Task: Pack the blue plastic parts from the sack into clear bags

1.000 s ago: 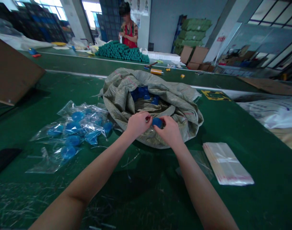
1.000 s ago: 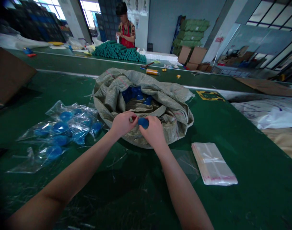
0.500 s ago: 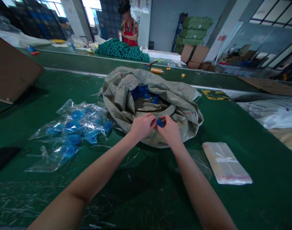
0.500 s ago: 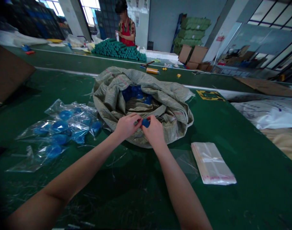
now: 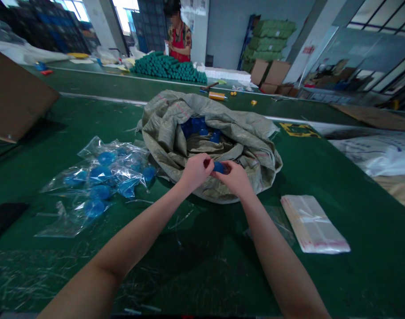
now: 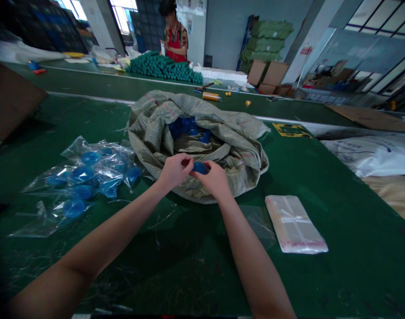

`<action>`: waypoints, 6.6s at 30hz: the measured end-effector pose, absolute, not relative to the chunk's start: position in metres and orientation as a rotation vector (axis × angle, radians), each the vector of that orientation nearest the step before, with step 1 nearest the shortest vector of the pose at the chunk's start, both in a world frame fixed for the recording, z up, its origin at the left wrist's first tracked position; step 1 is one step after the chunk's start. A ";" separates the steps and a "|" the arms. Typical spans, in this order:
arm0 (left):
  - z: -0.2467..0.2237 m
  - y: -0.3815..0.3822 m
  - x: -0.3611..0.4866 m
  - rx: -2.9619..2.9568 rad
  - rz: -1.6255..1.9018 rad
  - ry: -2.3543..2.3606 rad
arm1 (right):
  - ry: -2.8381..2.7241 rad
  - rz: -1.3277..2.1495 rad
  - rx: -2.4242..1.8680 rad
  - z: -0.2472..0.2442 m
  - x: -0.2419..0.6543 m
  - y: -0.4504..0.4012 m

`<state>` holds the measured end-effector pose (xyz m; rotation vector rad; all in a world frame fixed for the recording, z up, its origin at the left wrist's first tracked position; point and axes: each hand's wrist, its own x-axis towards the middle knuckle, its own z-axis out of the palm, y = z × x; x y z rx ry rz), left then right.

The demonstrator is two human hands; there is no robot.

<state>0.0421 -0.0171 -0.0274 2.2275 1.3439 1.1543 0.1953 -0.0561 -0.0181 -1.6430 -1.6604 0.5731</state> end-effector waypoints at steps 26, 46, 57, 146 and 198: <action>-0.010 -0.025 0.032 2.366 1.052 1.474 | -2.185 -0.040 -1.511 0.027 0.197 -0.038; -0.019 -0.001 0.027 2.008 1.240 1.360 | -1.814 0.121 -1.769 -0.007 0.194 -0.046; -0.023 -0.010 0.037 2.259 1.052 1.618 | -1.959 -0.052 -1.903 0.011 0.192 -0.041; -0.089 0.024 0.046 1.365 1.299 1.037 | -1.354 0.663 -1.402 -0.076 0.222 -0.012; -0.106 0.027 0.029 1.397 1.028 0.909 | -1.179 0.985 -1.182 -0.056 0.221 -0.024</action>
